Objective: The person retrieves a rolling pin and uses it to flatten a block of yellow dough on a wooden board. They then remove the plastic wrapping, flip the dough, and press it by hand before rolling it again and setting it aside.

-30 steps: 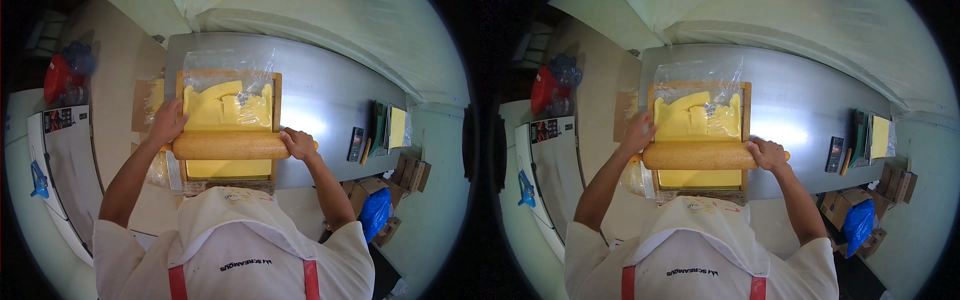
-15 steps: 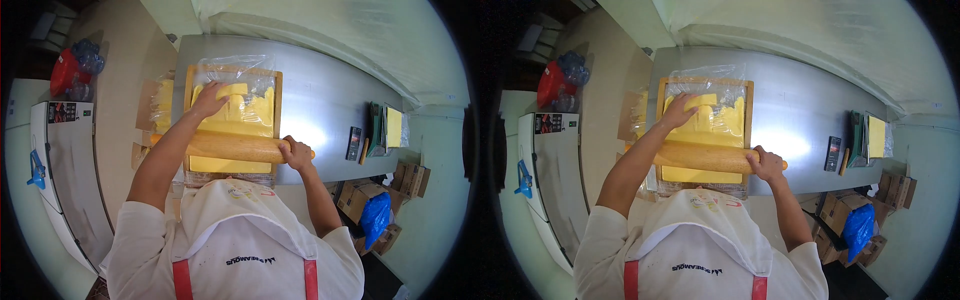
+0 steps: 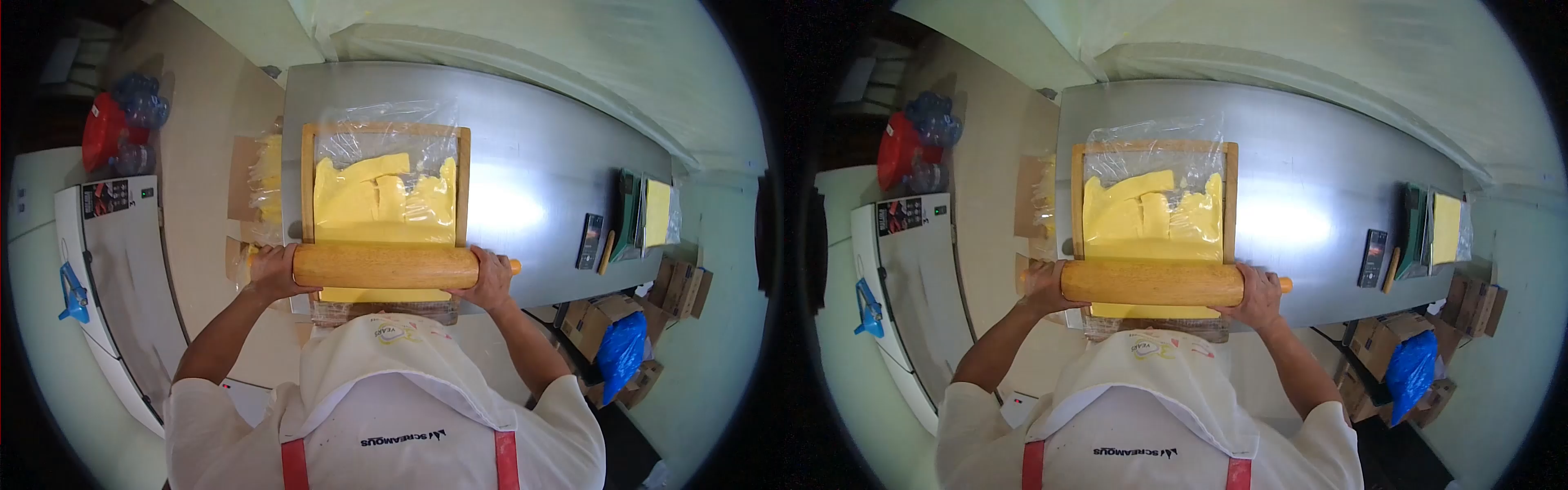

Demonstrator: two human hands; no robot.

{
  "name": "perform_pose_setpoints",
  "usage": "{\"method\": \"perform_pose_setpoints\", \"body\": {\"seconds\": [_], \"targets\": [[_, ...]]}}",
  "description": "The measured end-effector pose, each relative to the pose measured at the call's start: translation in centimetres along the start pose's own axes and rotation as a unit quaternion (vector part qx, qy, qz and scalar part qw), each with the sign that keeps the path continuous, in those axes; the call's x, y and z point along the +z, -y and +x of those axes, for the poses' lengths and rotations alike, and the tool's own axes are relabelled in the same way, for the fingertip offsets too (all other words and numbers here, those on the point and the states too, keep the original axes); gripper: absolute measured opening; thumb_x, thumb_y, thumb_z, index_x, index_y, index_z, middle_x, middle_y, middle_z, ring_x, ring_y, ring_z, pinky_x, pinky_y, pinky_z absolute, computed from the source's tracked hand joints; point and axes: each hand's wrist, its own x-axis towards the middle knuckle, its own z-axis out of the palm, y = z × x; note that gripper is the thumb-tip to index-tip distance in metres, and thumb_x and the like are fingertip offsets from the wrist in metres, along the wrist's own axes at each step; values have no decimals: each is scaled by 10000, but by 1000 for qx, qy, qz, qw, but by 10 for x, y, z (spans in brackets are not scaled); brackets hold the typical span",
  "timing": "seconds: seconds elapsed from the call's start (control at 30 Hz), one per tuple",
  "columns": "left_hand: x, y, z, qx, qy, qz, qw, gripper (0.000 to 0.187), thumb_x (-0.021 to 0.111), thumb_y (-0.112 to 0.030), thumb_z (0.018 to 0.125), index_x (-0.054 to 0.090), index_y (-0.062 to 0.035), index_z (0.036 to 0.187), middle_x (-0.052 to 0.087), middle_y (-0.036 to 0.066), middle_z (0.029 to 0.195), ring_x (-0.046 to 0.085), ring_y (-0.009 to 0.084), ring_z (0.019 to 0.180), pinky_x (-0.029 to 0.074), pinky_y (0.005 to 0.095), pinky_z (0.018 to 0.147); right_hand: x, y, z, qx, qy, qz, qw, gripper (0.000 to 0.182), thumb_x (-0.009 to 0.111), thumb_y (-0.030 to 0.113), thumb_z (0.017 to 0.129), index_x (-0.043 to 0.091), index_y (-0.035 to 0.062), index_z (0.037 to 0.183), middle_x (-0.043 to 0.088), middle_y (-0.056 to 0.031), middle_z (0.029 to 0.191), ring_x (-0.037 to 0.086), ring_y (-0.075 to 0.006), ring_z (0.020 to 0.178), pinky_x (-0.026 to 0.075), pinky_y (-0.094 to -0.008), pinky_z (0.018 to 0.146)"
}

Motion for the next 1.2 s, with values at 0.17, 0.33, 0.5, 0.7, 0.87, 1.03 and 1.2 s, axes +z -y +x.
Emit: {"method": "perform_pose_setpoints", "body": {"seconds": [0.17,0.33,0.5,0.7,0.87,1.03,1.2], "targets": [[8,17,12,-15,87,4,996,918,792,-734,489,591,-70,1091,641,71,783,631,240,667,496,379,701,5,-17,11,-3,70,-29,997,953,832,660,496,560,4,1130,680,-79,851,652,-233,686,450,-370,656],[-27,16,65,-75,359,35,930,967,736,-789,510,600,-48,1116,664,91,812,669,279,751,512,402,756,-17,-20,55,50,235,7,971,990,810,724,469,561,46,1147,683,-85,795,652,-262,623,498,-397,636],[-41,32,89,-88,369,-117,918,878,730,-747,555,653,-30,1055,697,140,850,682,321,819,518,418,796,-30,-24,98,115,382,52,916,958,780,755,503,559,85,1152,700,-117,800,705,-313,734,549,-427,705],[-49,23,82,-72,307,-113,942,892,736,-711,586,612,-17,1133,695,155,834,680,333,818,513,432,798,-30,-22,83,111,343,40,932,991,752,783,524,537,83,1190,699,-150,825,695,-364,784,548,-434,729],[-49,29,69,-36,221,-104,969,937,759,-677,592,512,-23,1216,687,162,810,680,333,817,513,434,769,-48,-22,97,101,316,4,943,1010,732,811,509,540,74,1173,704,-149,852,700,-354,794,550,-435,723],[-42,44,110,-41,164,-95,981,817,825,-642,513,568,-55,1020,662,121,748,663,284,669,518,396,666,-44,-29,112,75,247,-61,964,977,753,792,498,541,82,1134,686,-100,750,680,-299,641,537,-425,645],[-27,47,112,-33,224,11,974,818,790,-702,503,595,-52,960,631,110,677,652,246,626,506,392,597,-11,-46,107,2,145,-18,989,952,792,751,489,559,74,1116,679,-85,727,672,-289,608,533,-410,611]]}}
